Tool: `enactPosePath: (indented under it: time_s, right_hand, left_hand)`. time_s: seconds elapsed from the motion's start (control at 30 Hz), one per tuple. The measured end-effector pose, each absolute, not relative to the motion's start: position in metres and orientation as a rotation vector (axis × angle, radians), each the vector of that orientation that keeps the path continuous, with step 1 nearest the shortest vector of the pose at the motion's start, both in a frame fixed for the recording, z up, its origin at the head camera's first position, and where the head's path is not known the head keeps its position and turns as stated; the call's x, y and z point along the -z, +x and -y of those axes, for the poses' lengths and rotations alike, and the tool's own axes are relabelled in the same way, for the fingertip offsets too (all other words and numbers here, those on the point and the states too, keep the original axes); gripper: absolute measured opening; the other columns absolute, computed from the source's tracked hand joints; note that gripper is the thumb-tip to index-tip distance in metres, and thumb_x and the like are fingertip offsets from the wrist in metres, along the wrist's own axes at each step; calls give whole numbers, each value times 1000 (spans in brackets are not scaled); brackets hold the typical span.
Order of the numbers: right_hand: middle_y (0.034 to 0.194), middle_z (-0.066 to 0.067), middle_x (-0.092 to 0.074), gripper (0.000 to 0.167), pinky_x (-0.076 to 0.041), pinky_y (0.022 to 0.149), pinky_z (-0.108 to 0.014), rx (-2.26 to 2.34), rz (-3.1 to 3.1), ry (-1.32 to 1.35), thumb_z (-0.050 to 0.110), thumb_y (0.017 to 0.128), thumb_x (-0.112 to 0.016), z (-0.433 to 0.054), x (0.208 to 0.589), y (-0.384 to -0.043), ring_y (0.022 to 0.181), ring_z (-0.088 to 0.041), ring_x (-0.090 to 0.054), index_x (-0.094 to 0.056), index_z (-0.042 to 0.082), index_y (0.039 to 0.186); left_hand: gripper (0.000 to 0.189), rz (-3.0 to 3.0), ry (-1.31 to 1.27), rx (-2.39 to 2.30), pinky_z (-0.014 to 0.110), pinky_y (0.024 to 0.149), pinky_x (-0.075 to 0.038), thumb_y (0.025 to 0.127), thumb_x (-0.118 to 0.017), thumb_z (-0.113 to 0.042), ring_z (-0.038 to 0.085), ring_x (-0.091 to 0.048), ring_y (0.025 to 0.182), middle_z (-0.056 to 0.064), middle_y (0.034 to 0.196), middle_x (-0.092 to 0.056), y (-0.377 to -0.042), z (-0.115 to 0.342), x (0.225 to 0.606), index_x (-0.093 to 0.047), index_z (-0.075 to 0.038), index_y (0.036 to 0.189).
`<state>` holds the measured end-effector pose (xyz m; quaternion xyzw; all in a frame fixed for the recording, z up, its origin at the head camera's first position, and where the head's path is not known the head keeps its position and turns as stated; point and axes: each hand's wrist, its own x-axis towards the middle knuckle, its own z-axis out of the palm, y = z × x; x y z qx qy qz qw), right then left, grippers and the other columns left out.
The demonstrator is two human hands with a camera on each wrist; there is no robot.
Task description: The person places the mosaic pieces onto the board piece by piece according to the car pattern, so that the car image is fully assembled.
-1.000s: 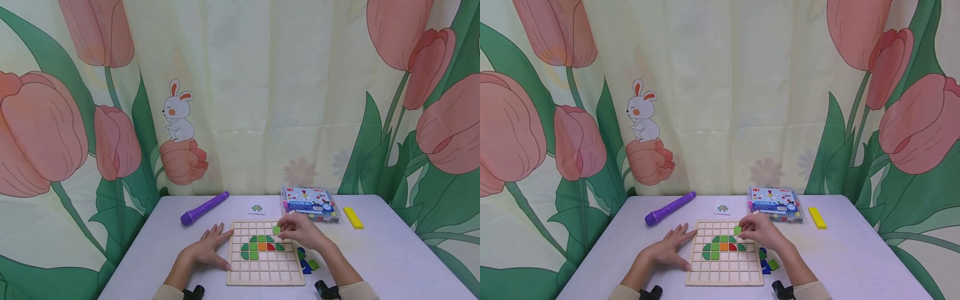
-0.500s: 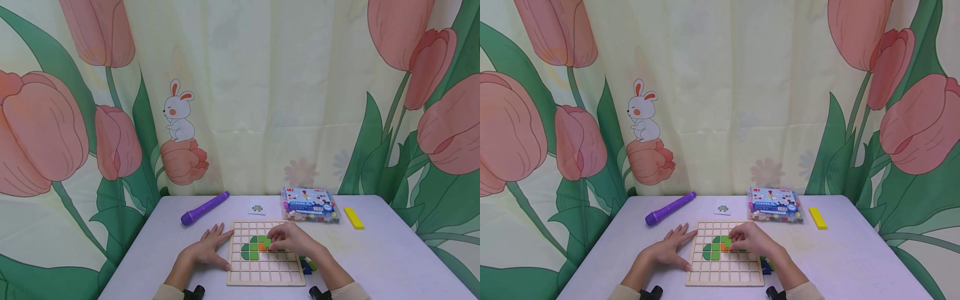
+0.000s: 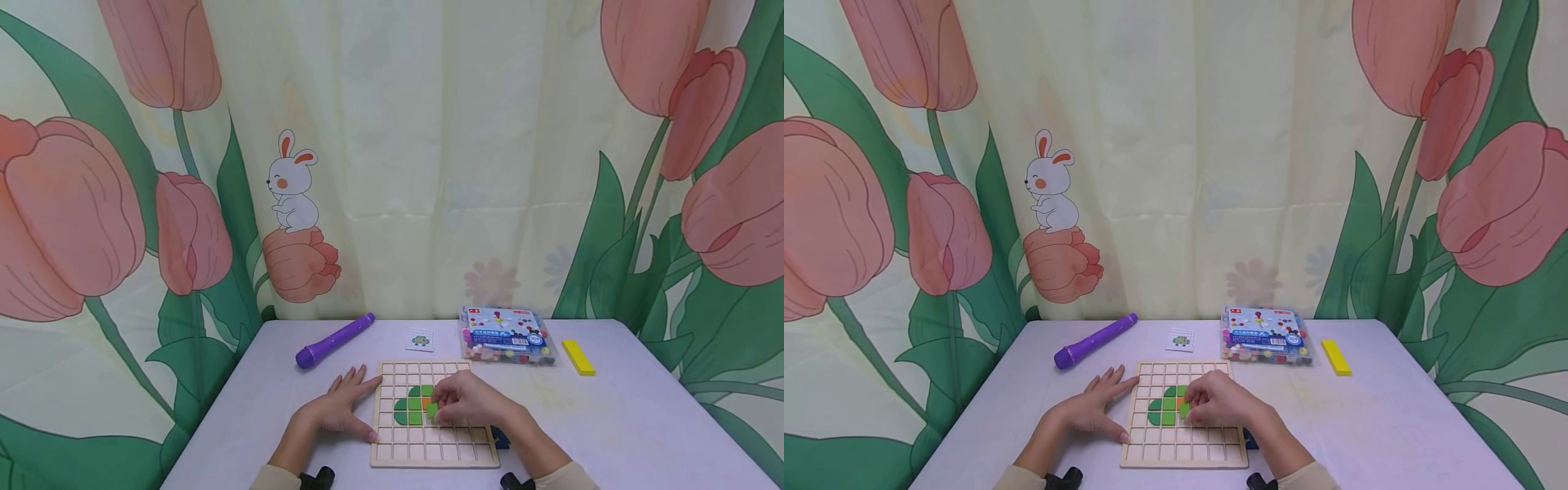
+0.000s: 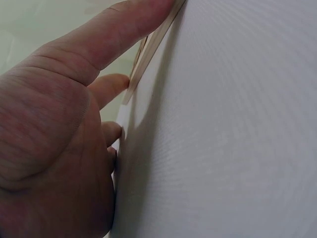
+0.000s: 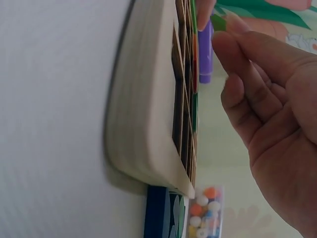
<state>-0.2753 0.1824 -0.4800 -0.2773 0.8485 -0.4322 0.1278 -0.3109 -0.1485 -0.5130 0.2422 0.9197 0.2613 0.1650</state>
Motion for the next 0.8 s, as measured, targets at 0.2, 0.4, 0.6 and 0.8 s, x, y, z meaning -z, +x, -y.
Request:
enactPosePath:
  time_s: [0.2,0.4,0.6,0.8]
  right_hand:
    - [72,1,-67,12,-49,56,-17,1237,-2459,-772,10,87,-84,-180,482,-274,62,-5,-57,-78,8,97]
    - [70,1,-66,13,-49,55,-17,1234,-2460,-800,10,86,-85,-180,485,-275,59,-4,-57,-78,8,97]
    - [68,3,-65,12,-49,55,-17,1223,-2457,-804,9,86,-84,-180,488,-276,58,-4,-56,-78,8,97]
    - [68,3,-64,12,-49,54,-17,1209,-2458,-801,9,87,-84,-178,490,-276,57,-3,-56,-78,7,97]
  left_hand:
    - [115,-2621,680,-742,66,128,1,67,-89,-65,39,2,163,16,176,-7,-311,148,513,-34,-34,163]
    - [115,-2619,666,-750,66,128,1,67,-89,-64,39,2,163,16,176,-7,-311,147,511,-34,-34,163]
    - [115,-2621,670,-751,66,128,1,67,-90,-64,39,2,163,16,176,-7,-311,147,511,-34,-35,163]
    - [115,-2620,667,-747,65,128,1,67,-89,-65,38,3,163,15,176,-7,-312,147,514,-34,-36,163]
